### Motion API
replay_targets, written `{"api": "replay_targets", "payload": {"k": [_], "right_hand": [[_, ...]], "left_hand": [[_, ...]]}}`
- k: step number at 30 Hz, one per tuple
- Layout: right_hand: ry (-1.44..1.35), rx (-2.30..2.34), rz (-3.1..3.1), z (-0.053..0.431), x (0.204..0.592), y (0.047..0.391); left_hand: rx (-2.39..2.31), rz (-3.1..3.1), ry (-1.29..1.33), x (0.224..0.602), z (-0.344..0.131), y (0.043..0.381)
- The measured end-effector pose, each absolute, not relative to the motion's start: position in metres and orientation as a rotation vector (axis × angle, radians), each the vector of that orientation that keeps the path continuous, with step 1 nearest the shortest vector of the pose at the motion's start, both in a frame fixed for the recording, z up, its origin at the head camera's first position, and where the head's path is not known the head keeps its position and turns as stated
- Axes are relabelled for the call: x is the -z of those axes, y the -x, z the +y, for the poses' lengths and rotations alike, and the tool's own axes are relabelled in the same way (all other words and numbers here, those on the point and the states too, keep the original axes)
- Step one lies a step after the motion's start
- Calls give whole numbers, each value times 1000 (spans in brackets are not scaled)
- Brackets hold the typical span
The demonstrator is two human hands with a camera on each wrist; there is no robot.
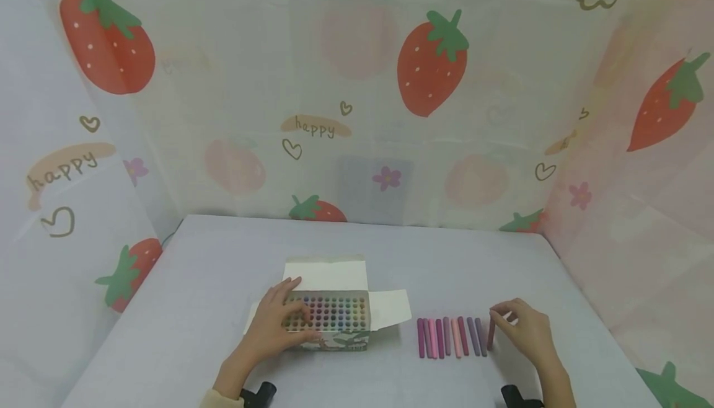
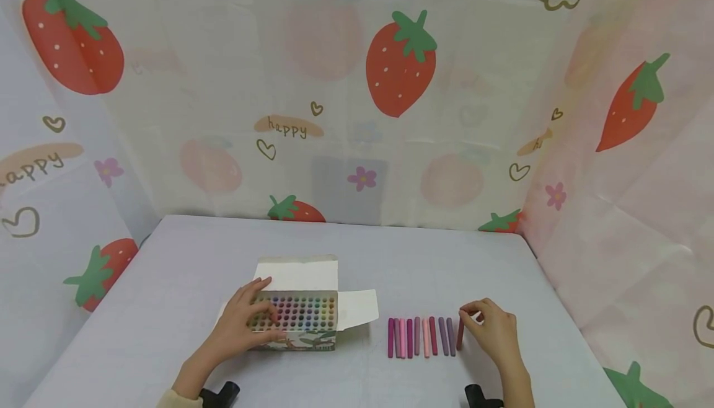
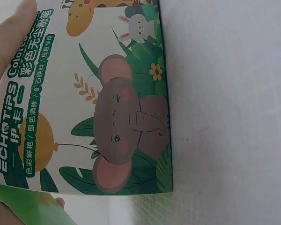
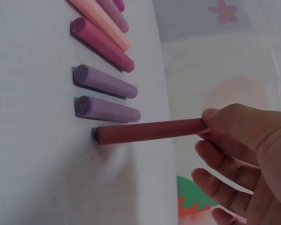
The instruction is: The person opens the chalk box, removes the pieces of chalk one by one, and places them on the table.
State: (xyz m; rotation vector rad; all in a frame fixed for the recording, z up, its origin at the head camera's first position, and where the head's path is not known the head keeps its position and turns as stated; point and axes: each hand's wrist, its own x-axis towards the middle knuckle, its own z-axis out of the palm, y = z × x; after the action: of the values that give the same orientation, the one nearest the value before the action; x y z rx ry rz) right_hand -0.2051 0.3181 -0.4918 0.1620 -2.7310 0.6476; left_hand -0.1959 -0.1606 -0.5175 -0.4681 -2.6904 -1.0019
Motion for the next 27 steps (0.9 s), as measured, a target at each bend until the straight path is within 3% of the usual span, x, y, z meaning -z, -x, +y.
{"api": "replay_targets", "payload": {"k": [27], "right_hand": [[-67,-582,-3020,318,514,222]], "left_hand": [[988,-2682,500,520,-161,197]]}}
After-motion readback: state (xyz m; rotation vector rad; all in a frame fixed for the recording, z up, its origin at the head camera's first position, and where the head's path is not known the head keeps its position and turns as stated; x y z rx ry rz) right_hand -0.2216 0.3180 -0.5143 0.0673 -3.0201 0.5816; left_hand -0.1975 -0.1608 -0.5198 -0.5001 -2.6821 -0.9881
